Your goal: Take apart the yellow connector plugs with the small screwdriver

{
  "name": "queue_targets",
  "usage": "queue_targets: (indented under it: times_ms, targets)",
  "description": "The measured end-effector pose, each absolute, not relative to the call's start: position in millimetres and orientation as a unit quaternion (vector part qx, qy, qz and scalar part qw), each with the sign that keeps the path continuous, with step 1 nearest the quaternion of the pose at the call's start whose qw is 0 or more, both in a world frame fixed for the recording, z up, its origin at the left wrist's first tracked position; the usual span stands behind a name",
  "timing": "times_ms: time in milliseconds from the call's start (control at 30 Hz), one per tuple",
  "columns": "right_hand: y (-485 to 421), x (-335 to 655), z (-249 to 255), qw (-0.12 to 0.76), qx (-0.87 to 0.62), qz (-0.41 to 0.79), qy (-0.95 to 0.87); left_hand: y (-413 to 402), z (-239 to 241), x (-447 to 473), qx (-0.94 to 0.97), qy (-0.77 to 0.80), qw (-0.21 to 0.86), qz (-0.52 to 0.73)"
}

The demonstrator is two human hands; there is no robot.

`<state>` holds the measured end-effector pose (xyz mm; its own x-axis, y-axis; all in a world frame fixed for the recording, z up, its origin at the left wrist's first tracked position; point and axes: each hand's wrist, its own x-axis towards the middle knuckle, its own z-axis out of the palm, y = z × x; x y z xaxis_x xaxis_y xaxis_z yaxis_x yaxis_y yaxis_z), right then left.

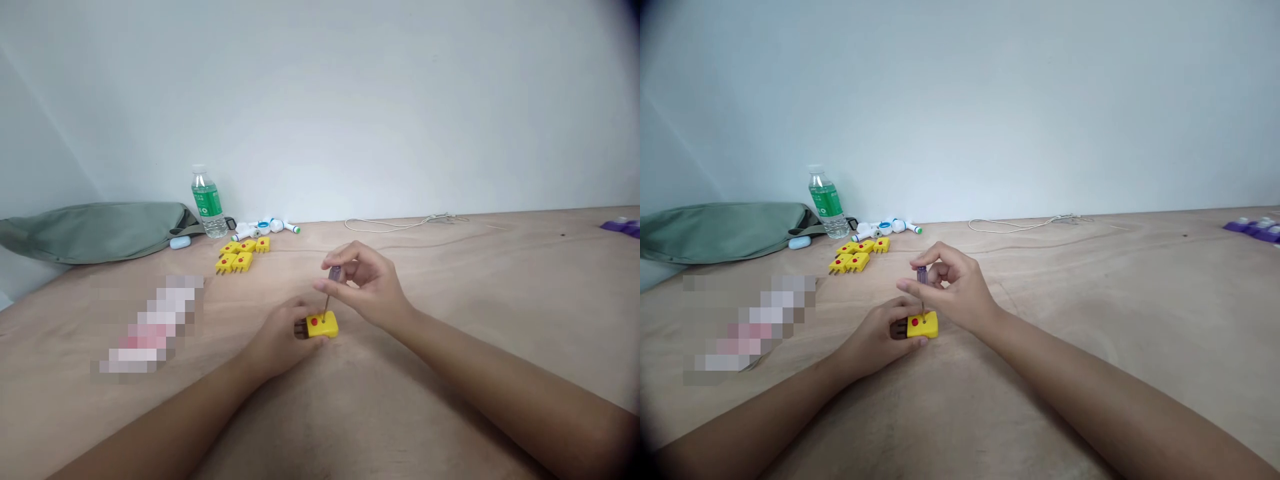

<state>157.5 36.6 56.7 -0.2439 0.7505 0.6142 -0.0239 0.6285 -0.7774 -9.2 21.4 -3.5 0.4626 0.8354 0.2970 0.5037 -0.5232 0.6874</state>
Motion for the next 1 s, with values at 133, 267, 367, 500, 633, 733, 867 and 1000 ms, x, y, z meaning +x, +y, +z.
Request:
queue_targets:
  times_ms: [133,267,367,500,633,733,867,1000]
  targets:
    - [40,155,60,0.545,-0.291,0.454,-0.642,21,-2,-10,0.817,0.428,0.256,0.289]
    - [48,165,64,0.483,-0.27,0.488,-0.675,21,1,-9,0.816,0.432,0.264,0.281]
    - [51,174,66,0.408,-0.23,0.46,-0.755,21,1,-8,0.816,0.433,0.261,0.281]
    - [45,174,65,0.41,-0.218,0.374,-0.803,21,-1,-9,0.817,0.429,0.256,0.288]
    - [36,162,63,0.461,-0.241,0.431,-0.737,22,-4,-9,0.812,0.432,0.258,0.295]
    - [35,155,62,0.496,-0.281,0.491,-0.659,21,-3,-10,0.809,0.431,0.264,0.301]
    - [40,154,62,0.512,-0.322,0.516,-0.606,19,1,-8,0.811,0.426,0.279,0.286]
    - [43,161,66,0.471,-0.311,0.51,-0.649,19,2,-8,0.809,0.422,0.285,0.292]
